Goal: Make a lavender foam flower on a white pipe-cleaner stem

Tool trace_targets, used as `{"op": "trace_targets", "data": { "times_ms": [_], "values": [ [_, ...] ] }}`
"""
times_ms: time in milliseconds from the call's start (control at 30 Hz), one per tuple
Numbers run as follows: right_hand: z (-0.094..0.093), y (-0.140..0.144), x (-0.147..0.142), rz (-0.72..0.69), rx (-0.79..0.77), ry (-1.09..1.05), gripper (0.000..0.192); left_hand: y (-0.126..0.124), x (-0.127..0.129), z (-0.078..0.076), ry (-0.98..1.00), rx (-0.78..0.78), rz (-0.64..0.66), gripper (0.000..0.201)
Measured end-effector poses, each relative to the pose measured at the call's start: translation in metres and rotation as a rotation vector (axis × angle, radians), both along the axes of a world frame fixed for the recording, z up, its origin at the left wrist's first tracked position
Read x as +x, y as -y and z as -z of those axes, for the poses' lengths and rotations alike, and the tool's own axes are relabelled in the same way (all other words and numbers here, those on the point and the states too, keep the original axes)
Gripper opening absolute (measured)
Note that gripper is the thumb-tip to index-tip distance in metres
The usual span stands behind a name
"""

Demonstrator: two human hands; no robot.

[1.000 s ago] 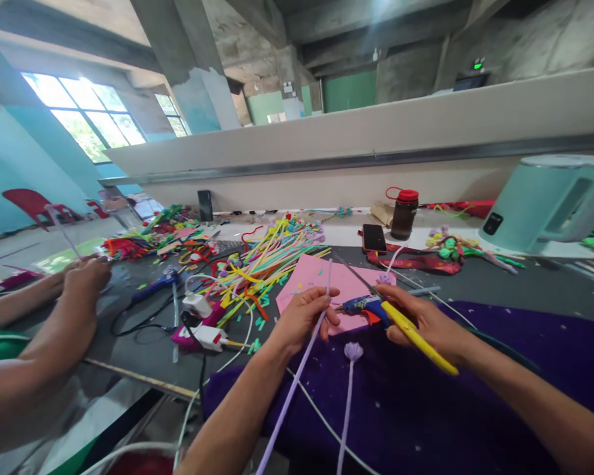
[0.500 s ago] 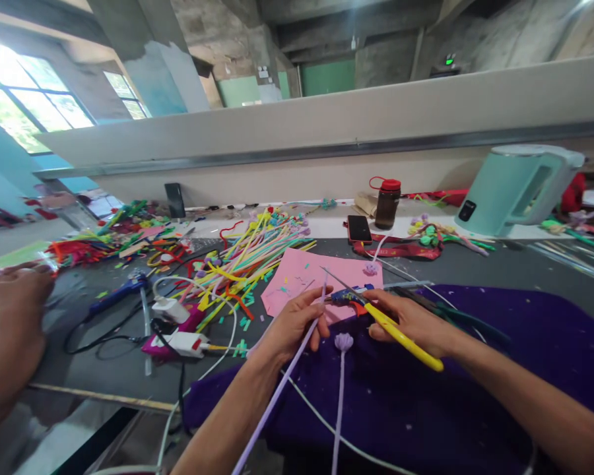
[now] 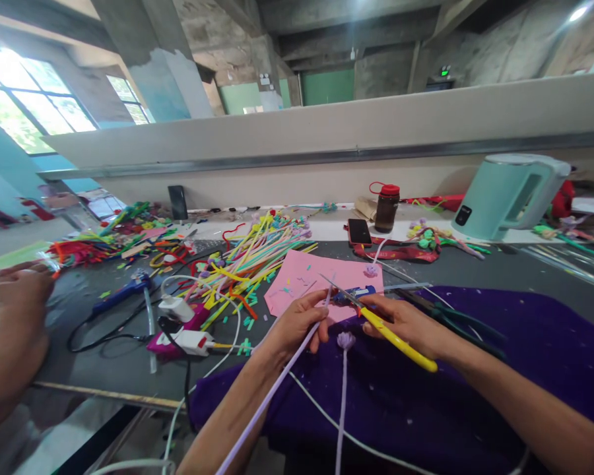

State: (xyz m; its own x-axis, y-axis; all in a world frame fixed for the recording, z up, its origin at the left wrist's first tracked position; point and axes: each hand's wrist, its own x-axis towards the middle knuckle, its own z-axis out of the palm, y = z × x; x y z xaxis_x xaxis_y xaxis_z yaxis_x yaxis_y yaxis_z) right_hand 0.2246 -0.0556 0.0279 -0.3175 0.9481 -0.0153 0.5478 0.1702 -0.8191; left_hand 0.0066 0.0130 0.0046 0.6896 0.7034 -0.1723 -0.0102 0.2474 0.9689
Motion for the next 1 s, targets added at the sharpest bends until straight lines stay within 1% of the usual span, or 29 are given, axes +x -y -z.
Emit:
{"op": "trace_targets", "data": {
  "times_ms": [200, 300, 367, 433, 533, 700, 800, 900, 1000],
  "values": [
    [0.004, -0.004, 0.000, -0.023, 0.025, 0.040, 0.036, 0.001, 0.002, 0.000, -0.033, 0.001, 0.006, 0.055],
    [0.004, -0.011, -0.004, -0.036, 0.047, 0.104, 0.035, -0.001, 0.002, 0.004, -0.091, 0.029, 0.004, 0.046],
    [0.004, -0.018, -0.007, -0.038, 0.045, 0.152, 0.034, -0.003, 0.002, 0.008, -0.197, 0.096, -0.045, 0.036],
    [0.003, -0.026, -0.009, -0.032, 0.020, 0.176, 0.035, -0.006, 0.000, 0.012, -0.307, 0.179, -0.119, 0.027],
    [0.000, -0.036, -0.011, -0.018, -0.041, 0.176, 0.036, -0.009, -0.001, 0.016, -0.391, 0.247, -0.179, 0.024],
    [-0.011, -0.043, -0.014, -0.023, -0.208, 0.195, 0.040, -0.010, 0.000, 0.017, -0.489, 0.291, -0.205, 0.022],
    [-0.015, -0.048, -0.018, -0.038, -0.292, 0.215, 0.039, -0.010, 0.000, 0.016, -0.547, 0.314, -0.212, 0.020],
    [-0.015, -0.054, -0.023, -0.050, -0.328, 0.247, 0.036, -0.010, 0.000, 0.017, -0.588, 0.339, -0.210, 0.018],
    [-0.014, -0.058, -0.027, -0.060, -0.316, 0.286, 0.031, -0.011, -0.001, 0.020, -0.617, 0.363, -0.210, 0.018]
  ]
}}
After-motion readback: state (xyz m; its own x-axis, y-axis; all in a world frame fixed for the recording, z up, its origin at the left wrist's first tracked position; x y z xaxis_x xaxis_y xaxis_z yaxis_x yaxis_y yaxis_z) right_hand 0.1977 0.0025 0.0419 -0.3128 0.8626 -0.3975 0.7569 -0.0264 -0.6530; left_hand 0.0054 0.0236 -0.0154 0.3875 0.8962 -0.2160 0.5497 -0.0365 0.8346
